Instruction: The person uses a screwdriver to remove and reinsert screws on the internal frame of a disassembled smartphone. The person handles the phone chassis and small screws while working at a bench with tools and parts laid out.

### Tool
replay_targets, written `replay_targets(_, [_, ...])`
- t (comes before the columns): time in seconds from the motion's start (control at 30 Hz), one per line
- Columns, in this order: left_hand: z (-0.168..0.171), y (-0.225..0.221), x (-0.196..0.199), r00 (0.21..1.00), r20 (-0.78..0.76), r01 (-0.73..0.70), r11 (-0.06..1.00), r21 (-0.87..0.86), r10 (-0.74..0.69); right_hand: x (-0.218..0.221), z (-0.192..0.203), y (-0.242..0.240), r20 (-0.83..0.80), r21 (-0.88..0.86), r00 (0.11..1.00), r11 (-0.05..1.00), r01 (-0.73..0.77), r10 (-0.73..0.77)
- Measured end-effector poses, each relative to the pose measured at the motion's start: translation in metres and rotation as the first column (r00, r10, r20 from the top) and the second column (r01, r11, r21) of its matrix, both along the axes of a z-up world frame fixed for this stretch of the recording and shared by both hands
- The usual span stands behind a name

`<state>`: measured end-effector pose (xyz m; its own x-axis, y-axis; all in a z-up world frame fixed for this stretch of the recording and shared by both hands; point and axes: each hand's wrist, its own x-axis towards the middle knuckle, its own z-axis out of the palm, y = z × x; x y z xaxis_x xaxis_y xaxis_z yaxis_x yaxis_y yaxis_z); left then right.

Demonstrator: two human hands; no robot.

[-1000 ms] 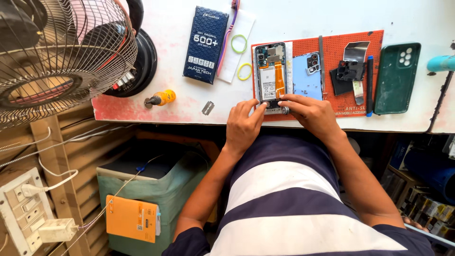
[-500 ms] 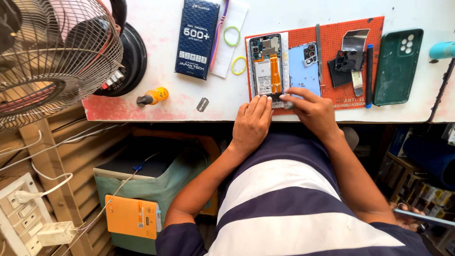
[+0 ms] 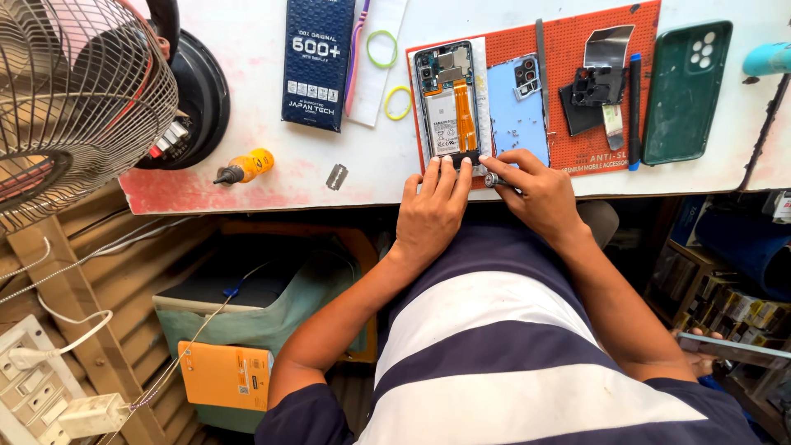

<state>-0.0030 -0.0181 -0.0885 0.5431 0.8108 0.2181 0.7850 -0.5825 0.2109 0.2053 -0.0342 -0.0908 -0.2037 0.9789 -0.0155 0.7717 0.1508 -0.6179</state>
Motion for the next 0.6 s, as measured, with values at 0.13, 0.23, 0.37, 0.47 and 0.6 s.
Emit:
replay_targets(0.13, [0.000,-0.001,0.002,1.000,-0.005,-0.009,1.000,-0.014,0.009,-0.003,0.005,0.003,0.068,-0.003,0.997,1.000,-0.024,0.025])
replay_targets(0.23, [-0.003,-0.002,0.002,1.000,-0.021,-0.012,1.000,-0.019,0.011,-0.006,0.011,0.003,0.166,0.018,0.983,0.997,-0.078,0.074])
replay_targets(0.37, [-0.007,-0.003,0.001,0.995,-0.102,0.010,1.000,-0.003,-0.010,-0.016,0.019,0.005,0.368,-0.017,0.919,0.989,-0.145,0.141])
replay_targets(0.47, [-0.007,-0.004,0.002,0.989,-0.145,0.024,1.000,0.004,-0.023,-0.017,0.024,0.009,0.448,-0.081,0.871,0.979,-0.186,0.203])
replay_targets(0.6, [-0.003,-0.004,0.003,0.987,-0.160,0.027,0.999,0.042,-0.020,0.002,0.023,0.014,0.089,-0.202,0.993,0.978,-0.056,0.075])
